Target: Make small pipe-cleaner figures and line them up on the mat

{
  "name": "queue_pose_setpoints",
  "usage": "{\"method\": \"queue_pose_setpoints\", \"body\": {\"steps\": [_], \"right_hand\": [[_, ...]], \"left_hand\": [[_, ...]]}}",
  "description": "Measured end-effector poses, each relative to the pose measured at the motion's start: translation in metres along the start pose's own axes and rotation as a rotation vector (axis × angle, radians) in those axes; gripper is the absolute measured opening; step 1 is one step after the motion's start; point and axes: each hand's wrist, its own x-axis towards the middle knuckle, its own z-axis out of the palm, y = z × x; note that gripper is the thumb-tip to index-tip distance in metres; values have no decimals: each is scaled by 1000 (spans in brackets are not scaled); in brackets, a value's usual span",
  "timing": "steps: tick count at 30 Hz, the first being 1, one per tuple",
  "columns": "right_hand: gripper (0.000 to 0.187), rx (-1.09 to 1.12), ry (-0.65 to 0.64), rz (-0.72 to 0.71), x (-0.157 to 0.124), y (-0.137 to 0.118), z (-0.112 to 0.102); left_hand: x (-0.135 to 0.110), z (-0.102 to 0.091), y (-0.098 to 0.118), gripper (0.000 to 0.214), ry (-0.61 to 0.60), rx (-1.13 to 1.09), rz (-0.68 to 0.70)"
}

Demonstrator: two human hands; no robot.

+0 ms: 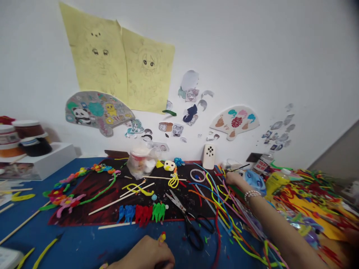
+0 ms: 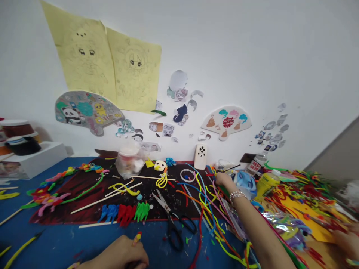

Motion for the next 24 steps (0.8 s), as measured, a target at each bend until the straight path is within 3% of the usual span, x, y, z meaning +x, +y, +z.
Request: {"method": "queue_pose_setpoints", "body": {"steps": [3,7,10,14,16,19,22,24], "right_hand": [[28,179,20,51,7,3,-17],[27,459,201,78,17,0,-56],[27,696,331,36,17,-8,-87],[21,973,401,-84,-5,-25,-119],[17,1068,394,-157,-29,-37,-129],[16,1137,334,-291,-86,-64,-131],[17,1098,188,-446,-160,-99,-114],[15,916,93,-613,-207,-122,-93]], "left_hand": [[0,-1,2,17,-15,16,-13],[-1,-5,7,20,16,-32,-33],[-2,-4,9,21,32,-110,-104],[-4,0,8,20,62,-218,-188],[-4,0,9,24,107,-274,-206],[-3,-4,12,29,219,-395,-242],[-3,-9,16,39,291,-641,-305],[-4,-12,19,48,323,-822,-325]]}}
